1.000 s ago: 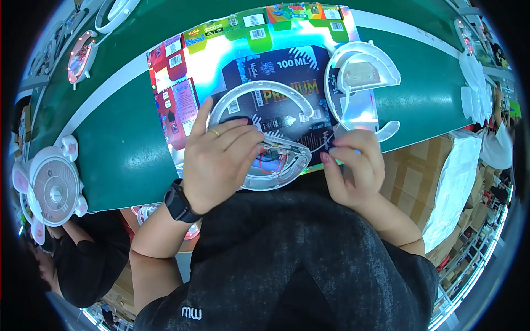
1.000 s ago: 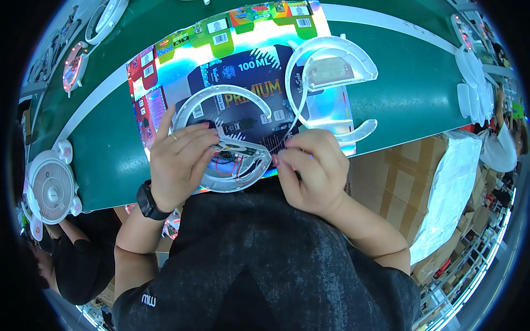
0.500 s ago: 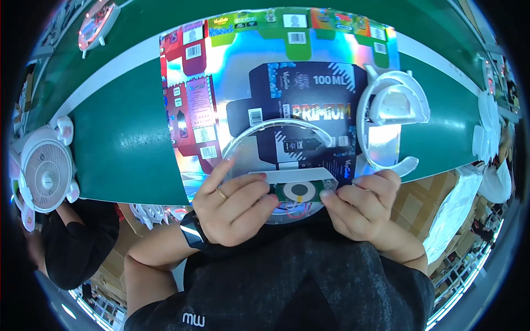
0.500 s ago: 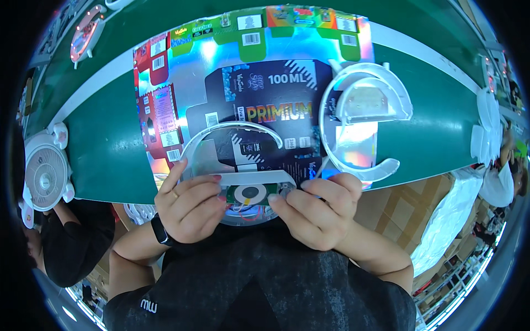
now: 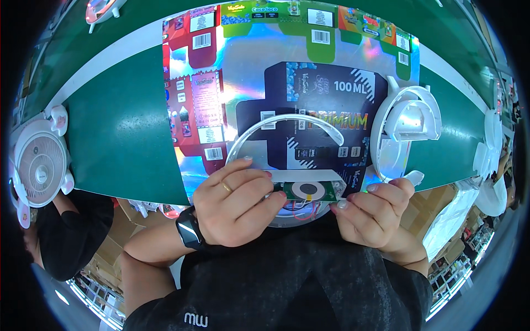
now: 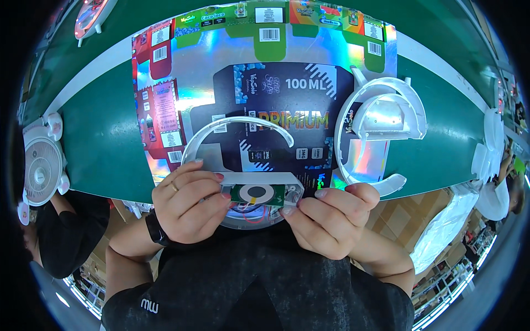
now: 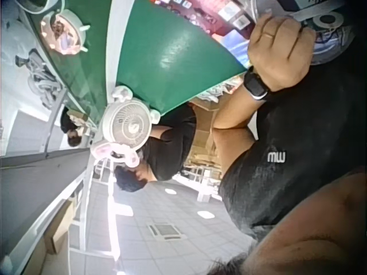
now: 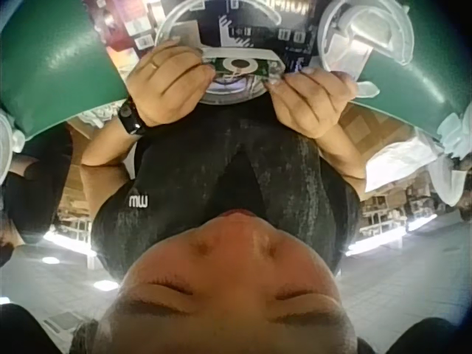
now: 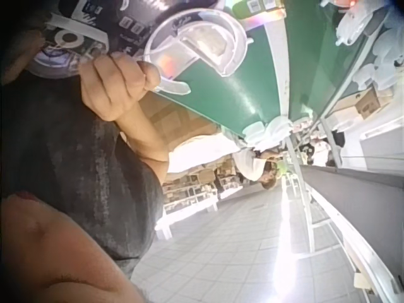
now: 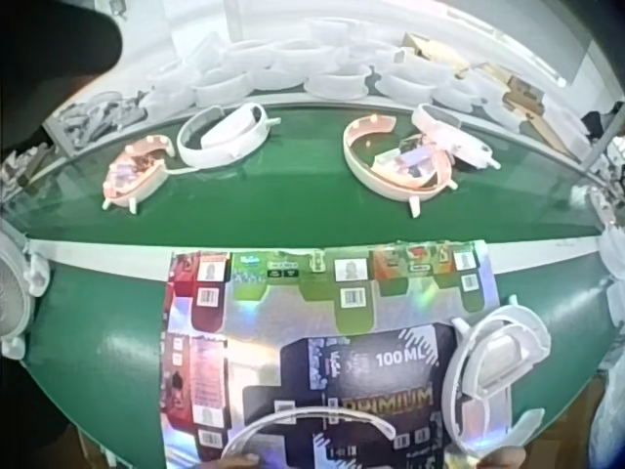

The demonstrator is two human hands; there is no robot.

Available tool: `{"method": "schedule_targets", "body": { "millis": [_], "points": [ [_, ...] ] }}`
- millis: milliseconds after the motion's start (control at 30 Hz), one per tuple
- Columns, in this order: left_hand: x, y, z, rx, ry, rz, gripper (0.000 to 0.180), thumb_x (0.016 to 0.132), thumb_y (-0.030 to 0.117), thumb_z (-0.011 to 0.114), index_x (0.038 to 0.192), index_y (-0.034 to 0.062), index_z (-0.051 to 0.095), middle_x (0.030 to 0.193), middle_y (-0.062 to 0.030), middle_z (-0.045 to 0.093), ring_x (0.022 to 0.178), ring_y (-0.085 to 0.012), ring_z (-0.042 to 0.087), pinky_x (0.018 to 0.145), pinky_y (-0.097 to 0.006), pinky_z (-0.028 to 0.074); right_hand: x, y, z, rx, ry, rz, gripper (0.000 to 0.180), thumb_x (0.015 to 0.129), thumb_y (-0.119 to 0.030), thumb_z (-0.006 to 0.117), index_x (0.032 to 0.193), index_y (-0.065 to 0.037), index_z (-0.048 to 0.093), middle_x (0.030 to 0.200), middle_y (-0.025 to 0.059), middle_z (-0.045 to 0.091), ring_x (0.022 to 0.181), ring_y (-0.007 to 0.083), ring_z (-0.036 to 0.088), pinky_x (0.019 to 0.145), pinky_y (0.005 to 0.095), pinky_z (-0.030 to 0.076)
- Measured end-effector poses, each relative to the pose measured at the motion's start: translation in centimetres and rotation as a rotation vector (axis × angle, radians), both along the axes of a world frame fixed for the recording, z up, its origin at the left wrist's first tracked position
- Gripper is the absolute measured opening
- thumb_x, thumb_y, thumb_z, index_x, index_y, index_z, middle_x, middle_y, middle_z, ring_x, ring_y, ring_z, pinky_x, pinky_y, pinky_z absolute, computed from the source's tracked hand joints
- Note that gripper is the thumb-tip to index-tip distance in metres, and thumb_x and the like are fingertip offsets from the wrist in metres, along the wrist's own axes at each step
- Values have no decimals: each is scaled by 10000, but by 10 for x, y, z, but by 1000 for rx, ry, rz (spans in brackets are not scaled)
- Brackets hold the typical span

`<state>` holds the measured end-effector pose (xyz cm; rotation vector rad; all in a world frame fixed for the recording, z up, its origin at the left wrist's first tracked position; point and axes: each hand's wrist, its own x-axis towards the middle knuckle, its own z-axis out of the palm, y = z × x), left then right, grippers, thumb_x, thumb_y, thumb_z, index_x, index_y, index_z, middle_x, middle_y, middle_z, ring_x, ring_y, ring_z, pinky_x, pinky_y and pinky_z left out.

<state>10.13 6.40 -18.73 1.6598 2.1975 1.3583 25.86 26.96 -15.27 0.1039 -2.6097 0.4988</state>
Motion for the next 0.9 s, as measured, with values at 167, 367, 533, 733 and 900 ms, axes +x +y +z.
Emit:
{"method": "schedule_targets", "body": {
  "millis": [167, 367, 533, 733, 900],
  "points": [
    [-1, 0, -1, -6, -21, -59, 243, 658, 57, 782, 870, 57, 662, 874, -85, 640, 803, -257, 683, 843, -433, 561, 3, -1, -1, -1, 11, -14, 243, 590, -136, 763, 831, -156, 745, 844, -38, 653, 836, 173, 555, 821, 373, 346],
    [3, 3, 0, 6, -42, 17, 203, 676, 84, 753, 869, 72, 690, 852, -59, 652, 808, -221, 675, 814, -400, 575, -2, -2, 3, -38, -10, -29, 241, 601, -141, 760, 841, -146, 739, 852, -18, 657, 841, 194, 574, 822, 374, 355],
    [7, 4, -1, -18, -56, 25, 261, 699, 157, 794, 911, 57, 680, 964, -90, 653, 850, -252, 670, 858, -427, 546, -24, 3, 6, -99, -129, 53, 266, 630, -139, 753, 889, -93, 713, 869, 20, 656, 879, 226, 605, 788, 395, 409],
    [21, 13, 5, -177, -26, 60, 484, 755, 397, 787, 1053, 41, 648, 1043, -114, 659, 920, -250, 642, 977, -426, 421, -38, 9, 13, -194, -318, 130, 282, 691, -138, 727, 950, -36, 677, 917, 75, 661, 862, 266, 642, 830, 416, 511],
    [20, 13, -1, -137, -26, 51, 523, 701, 422, 817, 1041, 66, 640, 993, -86, 674, 874, -254, 633, 826, -396, 445, -35, 12, 5, -155, -275, 239, 247, 708, -98, 707, 945, -31, 684, 885, 83, 671, 844, 247, 673, 771, 376, 565]
  ]
}}
